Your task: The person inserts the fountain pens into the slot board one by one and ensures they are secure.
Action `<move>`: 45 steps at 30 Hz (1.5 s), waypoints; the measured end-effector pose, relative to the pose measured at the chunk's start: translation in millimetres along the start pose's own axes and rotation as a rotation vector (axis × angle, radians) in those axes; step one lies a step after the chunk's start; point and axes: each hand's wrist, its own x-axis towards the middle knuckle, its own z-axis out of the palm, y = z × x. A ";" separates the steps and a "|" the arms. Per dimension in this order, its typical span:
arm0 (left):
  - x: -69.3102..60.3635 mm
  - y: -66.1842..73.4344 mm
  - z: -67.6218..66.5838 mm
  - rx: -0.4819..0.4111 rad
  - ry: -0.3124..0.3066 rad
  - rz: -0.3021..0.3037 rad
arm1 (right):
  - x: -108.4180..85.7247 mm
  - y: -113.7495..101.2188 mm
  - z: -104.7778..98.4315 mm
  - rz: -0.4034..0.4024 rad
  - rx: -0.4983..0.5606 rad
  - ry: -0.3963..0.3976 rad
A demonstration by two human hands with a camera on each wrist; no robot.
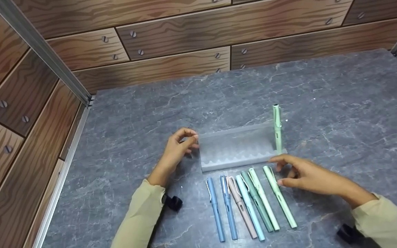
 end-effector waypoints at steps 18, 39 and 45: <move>0.1 0.8 0.8 0.016 -0.009 0.002 | 8.8 5.1 8.9 -0.030 -0.183 0.025; -0.4 0.4 -0.2 -0.016 0.013 0.000 | 16.8 -12.7 23.1 0.117 -0.379 0.108; -0.7 -0.2 -0.2 -0.011 0.006 0.004 | 19.0 -12.1 25.5 0.115 -0.358 0.134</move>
